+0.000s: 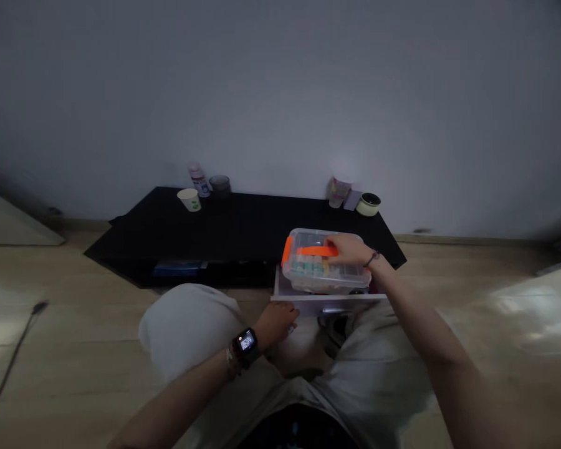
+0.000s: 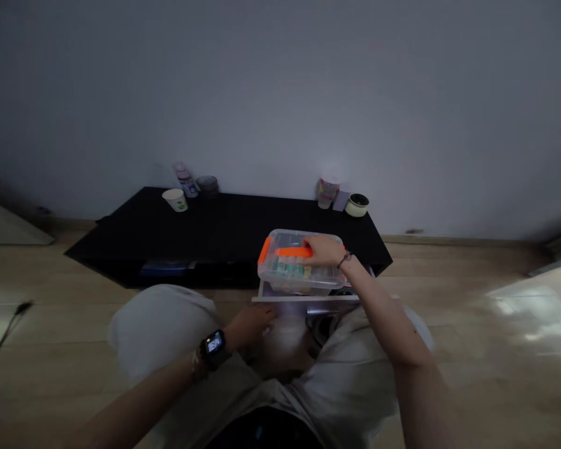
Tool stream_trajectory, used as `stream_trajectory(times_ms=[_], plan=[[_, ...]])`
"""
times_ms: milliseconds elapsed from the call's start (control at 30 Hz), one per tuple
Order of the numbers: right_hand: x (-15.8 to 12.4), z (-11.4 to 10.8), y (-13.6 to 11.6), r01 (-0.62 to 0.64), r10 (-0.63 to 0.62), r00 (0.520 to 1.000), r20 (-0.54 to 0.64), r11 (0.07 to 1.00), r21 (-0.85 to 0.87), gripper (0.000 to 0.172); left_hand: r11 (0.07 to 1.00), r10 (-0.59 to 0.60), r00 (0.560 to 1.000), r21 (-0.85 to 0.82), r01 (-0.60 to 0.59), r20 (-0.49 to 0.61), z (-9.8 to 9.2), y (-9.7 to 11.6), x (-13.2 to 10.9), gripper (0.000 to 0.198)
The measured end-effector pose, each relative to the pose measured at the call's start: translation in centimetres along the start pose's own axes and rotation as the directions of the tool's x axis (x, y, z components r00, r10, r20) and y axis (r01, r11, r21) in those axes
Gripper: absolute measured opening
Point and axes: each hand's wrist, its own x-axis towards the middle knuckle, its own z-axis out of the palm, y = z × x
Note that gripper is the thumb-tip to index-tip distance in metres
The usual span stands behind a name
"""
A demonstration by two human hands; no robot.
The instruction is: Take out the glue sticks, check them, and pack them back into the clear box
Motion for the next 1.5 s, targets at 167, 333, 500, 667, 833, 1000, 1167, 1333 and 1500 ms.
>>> stream_trajectory(times_ms=[167, 333, 500, 667, 833, 1000, 1167, 1333, 1500], plan=[[-0.2, -2.8, -0.2, -0.042, 0.044, 0.991, -0.128, 0.999, 0.025, 0.029, 0.999, -0.024, 0.998, 0.037, 0.026, -0.06, -2.4, -0.9, 0.2, 0.015], [0.8, -2.3, 1.6, -0.077, 0.088, 0.971, -0.224, 0.995, 0.059, 0.029, 0.997, -0.05, 0.98, 0.043, 0.059, -0.195, -6.6, -2.0, 0.9, 0.016], [2.9, -0.9, 3.6, -0.123, 0.139, 0.948, -0.286, 0.99, 0.073, 0.03, 0.987, -0.106, 0.93, 0.079, 0.142, -0.352, -10.7, -4.3, 2.7, 0.018], [6.0, 0.1, 4.9, -0.121, 0.161, 0.942, -0.294, 0.981, 0.149, 0.033, 0.978, -0.079, 0.821, 0.115, 0.173, -0.565, -14.3, -7.2, 5.4, 0.025], [10.2, 1.0, 6.8, -0.057, 0.097, 0.96, -0.264, 0.986, 0.154, 0.028, 0.98, 0.045, 0.736, 0.174, 0.1, -0.675, -16.8, -9.0, 9.8, 0.024], [13.4, 2.3, 8.9, 0.022, 0.014, 0.97, -0.241, 0.99, 0.143, 0.027, 0.974, 0.031, 0.745, 0.188, 0.127, -0.667, -17.2, -11.5, 14.4, 0.025], [15.1, 3.8, 10.1, 0.044, -0.002, 0.976, -0.219, 0.981, 0.187, 0.029, 0.976, -0.022, 0.771, 0.153, 0.154, -0.637, -16.3, -13.7, 16.3, 0.027], [14.8, 4.4, 11.0, 0.088, -0.025, 0.957, -0.289, 0.975, 0.206, 0.027, 0.971, 0.0, 0.816, 0.196, 0.138, -0.578, -15.5, -14.2, 16.7, 0.025], [12.0, 4.2, 14.0, -0.121, 0.19, 0.863, -0.467, 0.977, 0.174, 0.04, 0.975, -0.013, 0.829, 0.178, 0.135, -0.559, -15.1, -14.4, 17.0, 0.024]])
